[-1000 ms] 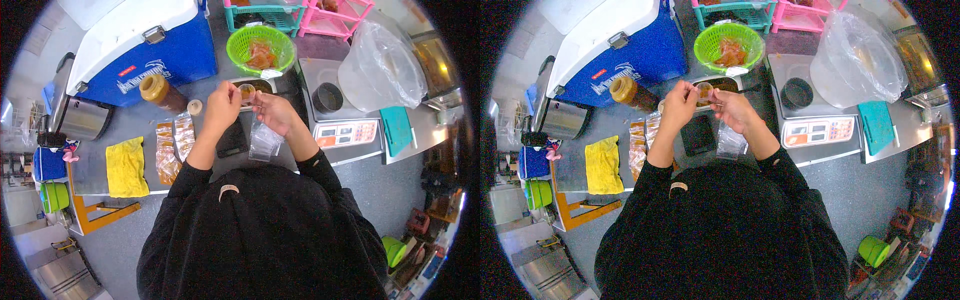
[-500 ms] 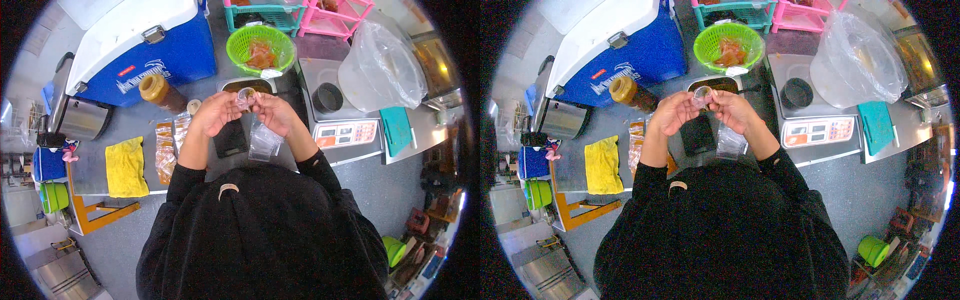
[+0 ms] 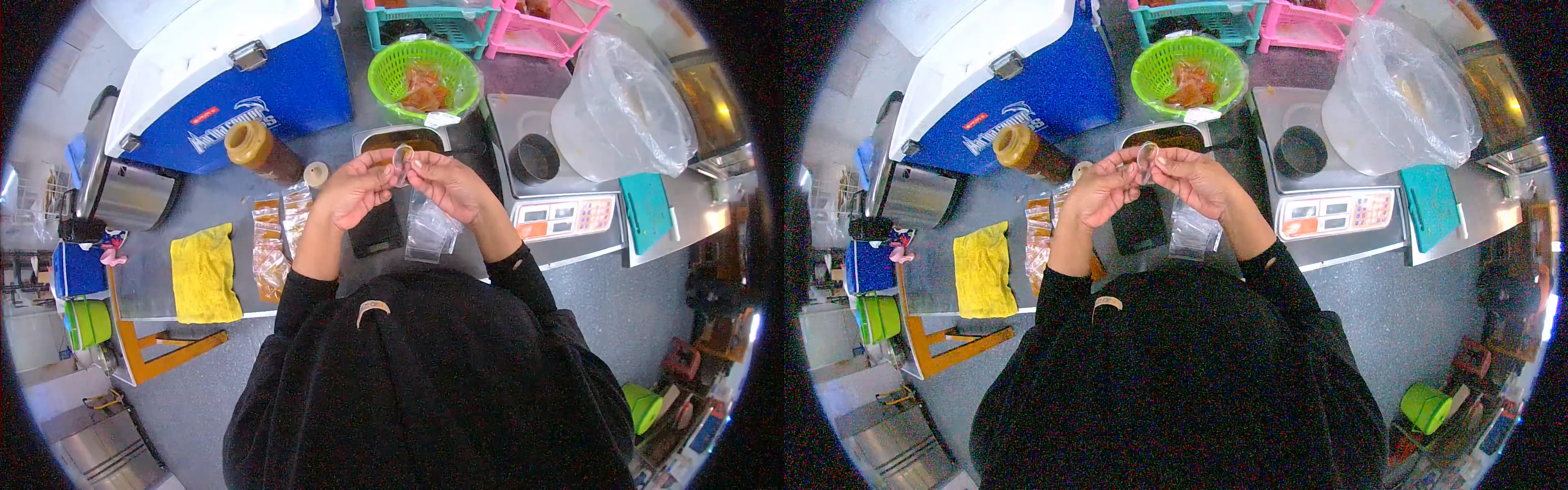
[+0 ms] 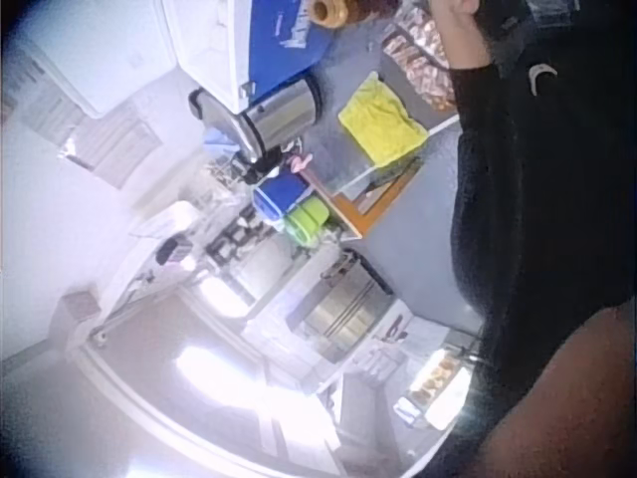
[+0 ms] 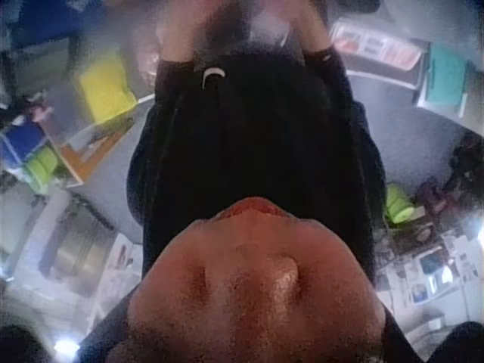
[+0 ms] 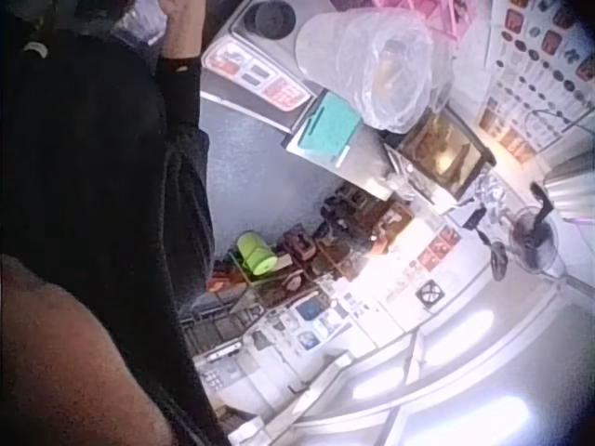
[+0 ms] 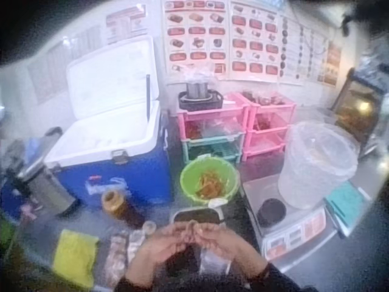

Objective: The person uses a ladle to transfer sauce from a metal container into plastic pouches, which are then sealed by hand and placed on the workstation.

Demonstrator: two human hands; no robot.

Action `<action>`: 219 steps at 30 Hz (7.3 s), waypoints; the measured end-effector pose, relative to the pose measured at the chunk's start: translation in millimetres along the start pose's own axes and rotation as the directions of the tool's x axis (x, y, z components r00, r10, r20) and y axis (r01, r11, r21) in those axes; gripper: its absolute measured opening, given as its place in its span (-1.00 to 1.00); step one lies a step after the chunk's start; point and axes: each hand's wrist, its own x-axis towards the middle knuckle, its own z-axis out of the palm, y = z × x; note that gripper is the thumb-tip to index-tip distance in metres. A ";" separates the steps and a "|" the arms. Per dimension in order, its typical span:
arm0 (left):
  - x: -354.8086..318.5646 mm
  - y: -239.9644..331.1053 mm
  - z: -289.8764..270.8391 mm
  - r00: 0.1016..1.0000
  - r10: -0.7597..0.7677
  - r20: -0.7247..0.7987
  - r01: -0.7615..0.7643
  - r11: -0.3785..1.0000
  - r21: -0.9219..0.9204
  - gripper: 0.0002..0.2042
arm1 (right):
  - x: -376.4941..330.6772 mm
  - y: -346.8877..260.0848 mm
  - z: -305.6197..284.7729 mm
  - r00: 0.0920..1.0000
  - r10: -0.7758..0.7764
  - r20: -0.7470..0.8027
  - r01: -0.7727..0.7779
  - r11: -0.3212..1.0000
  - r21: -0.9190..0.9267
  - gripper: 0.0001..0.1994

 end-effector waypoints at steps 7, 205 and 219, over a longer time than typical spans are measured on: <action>8.3 -15.9 11.6 0.827 0.538 -0.167 -0.387 0.758 0.525 -0.71 | 6.0 19.3 2.4 0.902 -0.366 -0.230 0.193 0.817 -0.544 -0.87; -175.2 -136.3 -112.5 0.704 0.512 -0.492 -0.238 0.823 0.516 -0.78 | 40.4 208.9 10.5 0.927 0.260 0.272 0.055 0.621 -0.782 -0.65; -149.5 -117.9 -148.1 0.497 0.764 -0.412 0.255 0.325 0.911 -0.76 | -18.0 78.6 166.2 0.839 0.084 0.538 0.339 0.693 -0.636 -0.38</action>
